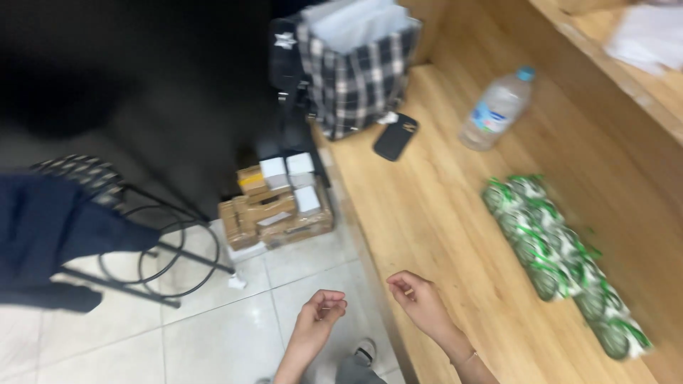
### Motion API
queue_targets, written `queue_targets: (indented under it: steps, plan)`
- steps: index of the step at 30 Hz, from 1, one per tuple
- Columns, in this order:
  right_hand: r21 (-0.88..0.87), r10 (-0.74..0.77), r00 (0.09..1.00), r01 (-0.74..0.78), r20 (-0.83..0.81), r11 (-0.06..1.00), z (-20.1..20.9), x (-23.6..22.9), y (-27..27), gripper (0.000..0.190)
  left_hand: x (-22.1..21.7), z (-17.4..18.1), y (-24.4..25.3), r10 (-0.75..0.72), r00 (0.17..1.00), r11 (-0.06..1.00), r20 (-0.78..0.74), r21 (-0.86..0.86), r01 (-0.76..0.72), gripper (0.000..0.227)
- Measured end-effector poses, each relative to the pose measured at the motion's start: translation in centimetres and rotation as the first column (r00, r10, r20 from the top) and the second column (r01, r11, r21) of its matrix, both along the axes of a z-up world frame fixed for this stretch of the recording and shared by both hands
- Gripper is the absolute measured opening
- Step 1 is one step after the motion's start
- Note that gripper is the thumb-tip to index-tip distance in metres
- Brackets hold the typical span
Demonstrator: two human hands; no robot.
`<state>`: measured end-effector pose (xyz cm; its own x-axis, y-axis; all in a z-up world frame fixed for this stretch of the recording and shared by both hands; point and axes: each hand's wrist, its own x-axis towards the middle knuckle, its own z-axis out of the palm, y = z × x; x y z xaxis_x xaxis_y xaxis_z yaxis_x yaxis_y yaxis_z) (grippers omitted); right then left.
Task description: The person is moving small packaged candles from a display shelf to a workbench.
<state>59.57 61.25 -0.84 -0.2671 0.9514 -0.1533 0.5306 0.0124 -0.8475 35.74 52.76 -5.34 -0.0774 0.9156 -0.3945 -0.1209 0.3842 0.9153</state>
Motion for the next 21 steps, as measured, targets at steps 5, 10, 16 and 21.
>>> queue_targets:
  steps: [5, 10, 16, 21]
  plan:
    - [0.018, 0.182, 0.982, -0.182, -0.042, 0.983, -2.4, -8.4, -0.4, 0.015, -6.4, 1.2, -5.0, 0.197, 0.98, 0.98, -0.023, 0.022, -0.197, 0.023]
    - [0.016, 0.357, 0.932, -0.356, -0.059, 0.934, -1.0, -19.8, -3.2, 0.018, -13.2, 4.1, -11.9, 0.389, 0.92, 0.921, -0.057, 0.008, -0.389, 0.026]
    - [0.024, 0.565, 0.818, -0.566, -0.103, 0.824, -0.5, -32.6, -7.7, 0.02, -20.8, 3.9, -20.0, 0.582, 0.811, 0.813, -0.065, 0.025, -0.582, 0.026]
    - [-0.013, 0.755, 0.649, -0.759, -0.096, 0.651, -0.3, -42.3, -14.1, 0.019, -24.6, 6.3, -29.0, 0.766, 0.629, 0.626, -0.134, -0.069, -0.777, 0.027]
